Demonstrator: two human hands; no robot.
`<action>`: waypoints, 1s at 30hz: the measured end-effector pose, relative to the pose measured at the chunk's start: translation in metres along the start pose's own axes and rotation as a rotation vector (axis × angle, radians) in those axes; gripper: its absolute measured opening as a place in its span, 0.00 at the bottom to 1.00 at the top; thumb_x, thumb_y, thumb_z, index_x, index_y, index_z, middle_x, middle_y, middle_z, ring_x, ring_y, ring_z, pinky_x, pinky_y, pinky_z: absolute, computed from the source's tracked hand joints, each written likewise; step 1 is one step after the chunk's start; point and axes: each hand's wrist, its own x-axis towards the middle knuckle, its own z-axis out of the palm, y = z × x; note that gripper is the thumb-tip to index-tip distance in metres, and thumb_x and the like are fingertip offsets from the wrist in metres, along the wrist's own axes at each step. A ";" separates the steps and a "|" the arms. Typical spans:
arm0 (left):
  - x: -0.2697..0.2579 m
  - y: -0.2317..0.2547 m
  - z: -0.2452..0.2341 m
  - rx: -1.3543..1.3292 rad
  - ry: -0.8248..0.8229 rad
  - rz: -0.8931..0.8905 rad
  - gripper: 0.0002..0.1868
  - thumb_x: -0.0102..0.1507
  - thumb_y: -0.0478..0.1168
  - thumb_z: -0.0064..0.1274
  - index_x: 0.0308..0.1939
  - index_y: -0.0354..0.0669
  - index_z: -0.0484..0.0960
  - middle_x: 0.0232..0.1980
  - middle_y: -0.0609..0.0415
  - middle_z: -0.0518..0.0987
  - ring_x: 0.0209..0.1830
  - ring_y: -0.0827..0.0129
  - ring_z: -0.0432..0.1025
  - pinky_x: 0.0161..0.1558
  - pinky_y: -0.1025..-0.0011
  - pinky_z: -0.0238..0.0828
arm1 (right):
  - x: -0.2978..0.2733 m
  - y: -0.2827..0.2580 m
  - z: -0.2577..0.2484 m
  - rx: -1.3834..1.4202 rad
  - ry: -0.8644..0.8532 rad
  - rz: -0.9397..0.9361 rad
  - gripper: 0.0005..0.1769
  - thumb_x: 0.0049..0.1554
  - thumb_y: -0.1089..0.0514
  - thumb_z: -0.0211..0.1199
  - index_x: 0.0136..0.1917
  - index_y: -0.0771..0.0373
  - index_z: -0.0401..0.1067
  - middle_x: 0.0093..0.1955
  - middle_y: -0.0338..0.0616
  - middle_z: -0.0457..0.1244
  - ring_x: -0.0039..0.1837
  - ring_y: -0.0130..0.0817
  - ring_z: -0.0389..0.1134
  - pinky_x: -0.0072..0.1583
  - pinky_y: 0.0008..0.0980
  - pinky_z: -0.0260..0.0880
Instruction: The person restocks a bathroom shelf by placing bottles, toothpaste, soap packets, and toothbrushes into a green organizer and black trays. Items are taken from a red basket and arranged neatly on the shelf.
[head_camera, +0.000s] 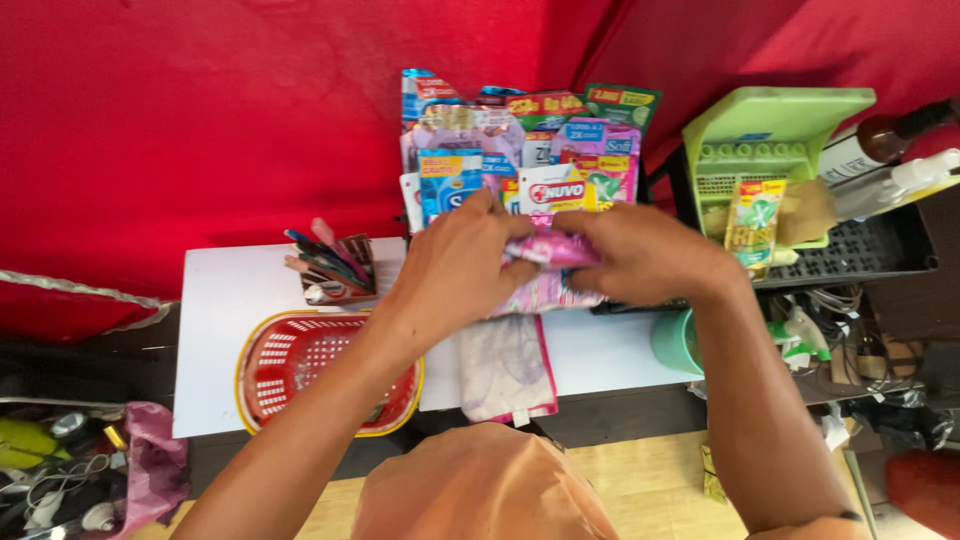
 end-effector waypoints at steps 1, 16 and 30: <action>0.014 0.003 0.007 0.006 0.016 0.022 0.20 0.54 0.47 0.65 0.49 0.46 0.87 0.48 0.38 0.78 0.47 0.43 0.76 0.46 0.50 0.74 | 0.001 0.013 -0.007 -0.023 0.027 -0.026 0.35 0.43 0.52 0.72 0.65 0.56 0.70 0.43 0.56 0.70 0.47 0.55 0.72 0.49 0.49 0.70; 0.092 -0.012 0.088 0.002 0.051 0.005 0.22 0.53 0.45 0.66 0.49 0.40 0.86 0.48 0.38 0.78 0.49 0.44 0.75 0.48 0.53 0.73 | 0.043 0.122 -0.003 0.024 -0.039 -0.051 0.34 0.42 0.53 0.73 0.61 0.64 0.69 0.49 0.57 0.70 0.52 0.53 0.72 0.53 0.46 0.71; 0.082 -0.017 0.103 0.061 0.029 0.046 0.32 0.54 0.42 0.66 0.62 0.45 0.74 0.63 0.38 0.71 0.55 0.34 0.70 0.53 0.47 0.70 | 0.050 0.134 0.016 -0.020 -0.015 -0.027 0.49 0.39 0.51 0.78 0.69 0.64 0.61 0.62 0.57 0.66 0.68 0.50 0.65 0.67 0.48 0.59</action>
